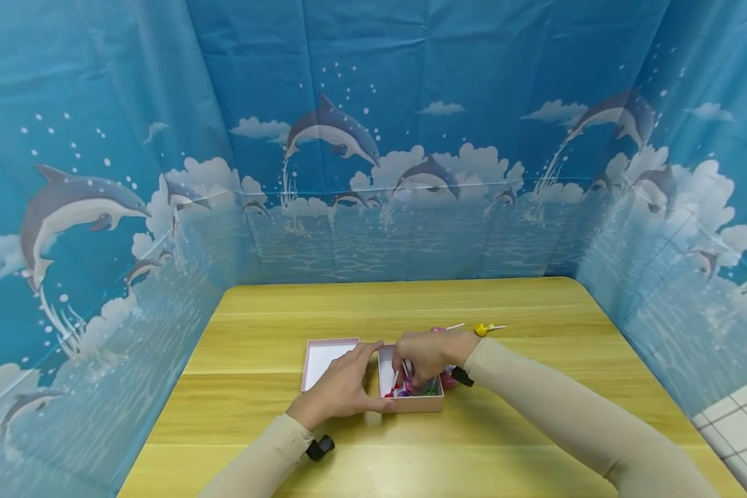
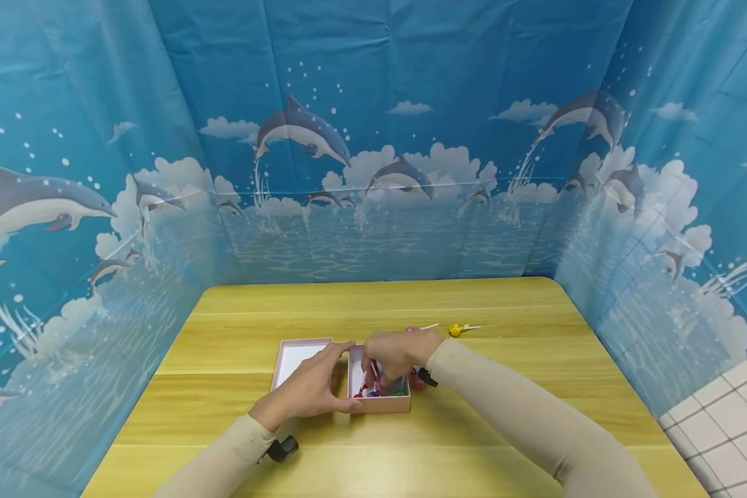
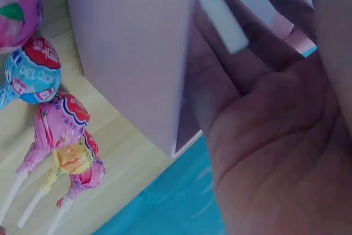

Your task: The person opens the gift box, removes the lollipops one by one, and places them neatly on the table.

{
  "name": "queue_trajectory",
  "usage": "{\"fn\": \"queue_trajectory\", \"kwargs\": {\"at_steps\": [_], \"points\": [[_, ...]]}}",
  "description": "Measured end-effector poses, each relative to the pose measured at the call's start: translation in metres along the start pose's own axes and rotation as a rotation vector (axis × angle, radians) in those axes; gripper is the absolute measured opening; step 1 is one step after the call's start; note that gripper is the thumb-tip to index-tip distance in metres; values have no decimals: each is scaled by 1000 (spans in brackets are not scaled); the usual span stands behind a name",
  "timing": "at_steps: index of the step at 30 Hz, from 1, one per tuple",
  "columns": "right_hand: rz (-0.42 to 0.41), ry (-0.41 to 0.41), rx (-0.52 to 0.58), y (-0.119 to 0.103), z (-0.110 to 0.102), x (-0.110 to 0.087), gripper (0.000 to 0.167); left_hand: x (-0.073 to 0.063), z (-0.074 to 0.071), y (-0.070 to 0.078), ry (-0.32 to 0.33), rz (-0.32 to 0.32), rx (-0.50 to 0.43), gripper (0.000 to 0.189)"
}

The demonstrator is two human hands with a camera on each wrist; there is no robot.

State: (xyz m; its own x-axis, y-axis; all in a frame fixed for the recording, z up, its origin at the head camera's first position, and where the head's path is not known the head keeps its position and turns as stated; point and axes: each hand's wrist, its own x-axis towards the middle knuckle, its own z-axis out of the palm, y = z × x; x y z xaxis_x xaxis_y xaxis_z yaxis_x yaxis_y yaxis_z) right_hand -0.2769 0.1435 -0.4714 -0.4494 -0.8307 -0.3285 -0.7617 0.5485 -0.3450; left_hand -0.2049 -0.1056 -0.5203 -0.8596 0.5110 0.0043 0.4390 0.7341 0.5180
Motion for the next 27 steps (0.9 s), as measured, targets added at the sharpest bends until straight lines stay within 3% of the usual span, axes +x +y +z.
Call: {"fn": "queue_trajectory", "kwargs": {"at_steps": [8, 17, 27], "points": [[22, 43, 86, 0, -5, -7, 19, 3, -3, 2, 6, 6, 8, 124], [30, 152, 108, 0, 2, -19, 11, 0, -2, 1, -8, -7, 16, 124], [-32, 245, 178, 3, 4, -31, 13, 2, 0, 2, -18, -25, 37, 126]]}}
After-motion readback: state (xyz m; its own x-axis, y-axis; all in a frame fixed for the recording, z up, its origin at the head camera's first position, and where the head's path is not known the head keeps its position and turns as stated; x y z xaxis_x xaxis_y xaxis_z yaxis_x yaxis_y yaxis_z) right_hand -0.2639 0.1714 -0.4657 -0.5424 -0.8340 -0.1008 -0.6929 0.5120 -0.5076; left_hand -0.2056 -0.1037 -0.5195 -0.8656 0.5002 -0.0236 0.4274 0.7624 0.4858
